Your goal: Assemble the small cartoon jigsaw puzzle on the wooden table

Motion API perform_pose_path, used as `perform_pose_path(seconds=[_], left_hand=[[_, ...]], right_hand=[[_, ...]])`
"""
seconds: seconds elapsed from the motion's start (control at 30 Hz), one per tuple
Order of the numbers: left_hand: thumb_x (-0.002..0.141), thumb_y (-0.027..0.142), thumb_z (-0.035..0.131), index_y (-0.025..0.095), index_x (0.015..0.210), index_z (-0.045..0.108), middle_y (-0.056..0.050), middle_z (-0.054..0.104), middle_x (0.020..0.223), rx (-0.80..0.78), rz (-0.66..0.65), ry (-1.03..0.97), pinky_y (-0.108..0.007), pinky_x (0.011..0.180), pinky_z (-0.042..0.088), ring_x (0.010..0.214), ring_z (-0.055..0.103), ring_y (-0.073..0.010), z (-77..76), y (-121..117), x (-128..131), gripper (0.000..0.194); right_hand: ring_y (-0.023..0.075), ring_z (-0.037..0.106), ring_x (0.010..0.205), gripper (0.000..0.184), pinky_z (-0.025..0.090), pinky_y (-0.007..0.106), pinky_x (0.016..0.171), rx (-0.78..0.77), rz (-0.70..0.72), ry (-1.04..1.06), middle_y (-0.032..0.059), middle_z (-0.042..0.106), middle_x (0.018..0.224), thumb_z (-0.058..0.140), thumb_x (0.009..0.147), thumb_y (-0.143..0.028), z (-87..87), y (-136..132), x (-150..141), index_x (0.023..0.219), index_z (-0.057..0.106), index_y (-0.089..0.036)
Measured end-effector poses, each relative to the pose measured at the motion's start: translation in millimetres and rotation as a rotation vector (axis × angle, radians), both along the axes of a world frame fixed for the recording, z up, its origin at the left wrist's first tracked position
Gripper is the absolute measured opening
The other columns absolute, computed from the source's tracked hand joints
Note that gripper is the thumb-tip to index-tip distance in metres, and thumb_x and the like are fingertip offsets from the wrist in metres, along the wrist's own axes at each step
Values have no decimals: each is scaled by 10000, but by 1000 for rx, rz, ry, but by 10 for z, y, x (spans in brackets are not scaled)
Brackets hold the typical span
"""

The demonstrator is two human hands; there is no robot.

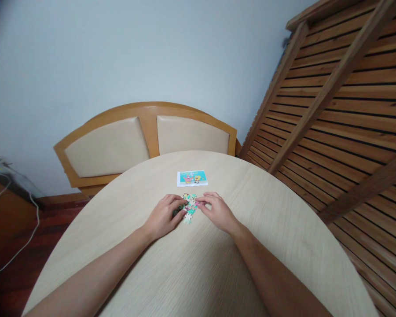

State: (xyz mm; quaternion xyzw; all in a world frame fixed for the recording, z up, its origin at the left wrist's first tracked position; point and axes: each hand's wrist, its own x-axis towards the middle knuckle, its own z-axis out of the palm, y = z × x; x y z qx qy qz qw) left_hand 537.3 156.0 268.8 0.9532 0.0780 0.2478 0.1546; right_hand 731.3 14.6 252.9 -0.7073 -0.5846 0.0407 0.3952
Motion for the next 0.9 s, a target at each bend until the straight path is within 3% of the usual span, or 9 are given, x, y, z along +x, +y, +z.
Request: perform_pose_path(seconds=[0.27, 0.43, 0.6, 0.9], left_hand=[[995, 294, 528, 238, 1213, 659, -84, 640, 1184, 31, -41, 29, -413, 983, 483, 1129, 568, -246, 28, -23, 35, 260], [996, 258, 499, 227, 1101, 658, -68, 663, 1236, 33, -132, 25, -440, 1064, 442, 1216, 543, -242, 61, -55, 31, 193], [994, 245, 503, 239, 1118, 676, -37, 675, 1271, 61, -172, 53, -443, 1117, 405, 1281, 506, -236, 32, -55, 11, 213], [998, 248, 514, 232, 1150, 711, -43, 715, 1203, 127, -175, 43, -448, 1076, 421, 1211, 552, -237, -1, -39, 27, 249]], right_hand=[[251, 608, 1039, 145, 495, 392, 951, 3, 83, -94, 39, 739, 813, 672, 839, -221, 18, -41, -8, 896, 795, -271], [237, 618, 980, 132, 492, 387, 922, 28, 11, -115, 45, 715, 897, 668, 850, -254, 85, -46, -38, 952, 751, -242], [261, 564, 1174, 227, 446, 419, 1034, 29, 16, -198, 46, 739, 1107, 656, 888, -289, 71, -42, -46, 1100, 732, -255], [291, 575, 1182, 164, 454, 478, 1019, 29, -5, -260, 19, 777, 1023, 664, 890, -198, -14, 26, -34, 993, 765, -275]])
